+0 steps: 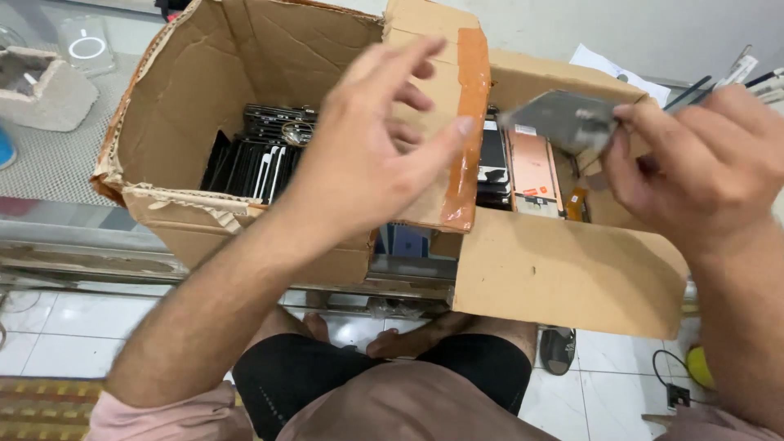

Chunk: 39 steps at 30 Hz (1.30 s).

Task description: The person is sorting through a box of mobile phone screens and frames, inspecting them and using a small tool to peel off protective films.

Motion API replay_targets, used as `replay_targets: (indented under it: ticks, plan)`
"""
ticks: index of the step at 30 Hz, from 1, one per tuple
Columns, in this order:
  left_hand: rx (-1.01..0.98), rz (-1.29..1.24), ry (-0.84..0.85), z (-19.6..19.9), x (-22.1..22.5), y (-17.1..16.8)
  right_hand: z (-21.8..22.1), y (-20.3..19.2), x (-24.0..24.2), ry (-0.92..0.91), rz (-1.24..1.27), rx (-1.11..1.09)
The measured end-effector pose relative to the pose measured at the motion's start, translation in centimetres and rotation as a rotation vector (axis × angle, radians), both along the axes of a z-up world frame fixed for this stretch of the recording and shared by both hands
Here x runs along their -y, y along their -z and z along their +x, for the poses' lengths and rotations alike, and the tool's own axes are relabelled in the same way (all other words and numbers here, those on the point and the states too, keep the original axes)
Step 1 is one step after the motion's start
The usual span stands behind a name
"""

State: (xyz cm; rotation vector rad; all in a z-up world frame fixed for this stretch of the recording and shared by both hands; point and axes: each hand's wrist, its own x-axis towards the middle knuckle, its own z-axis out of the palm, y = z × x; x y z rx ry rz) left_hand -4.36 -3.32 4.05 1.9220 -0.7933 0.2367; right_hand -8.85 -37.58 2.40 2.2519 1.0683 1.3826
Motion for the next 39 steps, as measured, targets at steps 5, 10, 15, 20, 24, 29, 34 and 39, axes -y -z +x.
replay_targets:
  ticks: [5, 10, 15, 20, 24, 29, 34, 39]
  plan:
    - [0.581, 0.114, -0.168, 1.8, -6.0, 1.4, 0.3, 1.3, 2.3, 0.739, 0.057, -0.084]
    - [0.448, 0.388, -0.478, 5.0, -12.2, 5.1, 3.4, 0.2, -0.5, 1.365, 0.127, -0.828]
    - [0.015, 0.495, -0.482, 4.4, -11.2, 4.1, 6.4, 2.7, 0.2, 1.399, 0.13, -0.911]
    - [-0.101, 0.567, -0.485, 4.5, -10.8, 3.8, 6.3, 1.6, -2.2, 1.362, 0.151, -1.049]
    - [-0.113, 0.598, -0.473, 4.8, -11.0, 4.2, 3.2, -0.7, -3.4, 1.186, 0.228, -0.881]
    - [-0.171, 0.722, -0.438, 5.0, -10.3, 2.9, -1.3, 3.6, -1.3, 0.604, 0.488, -0.685]
    - [-0.348, 1.127, -0.345, 5.2, -9.4, 0.8, -5.1, 7.6, -2.3, 0.489, 0.882, -0.901]
    - [-0.259, 1.271, -0.338, 9.7, -8.0, -0.7, -6.6, 11.4, -1.0, 0.438, 1.003, -0.847]
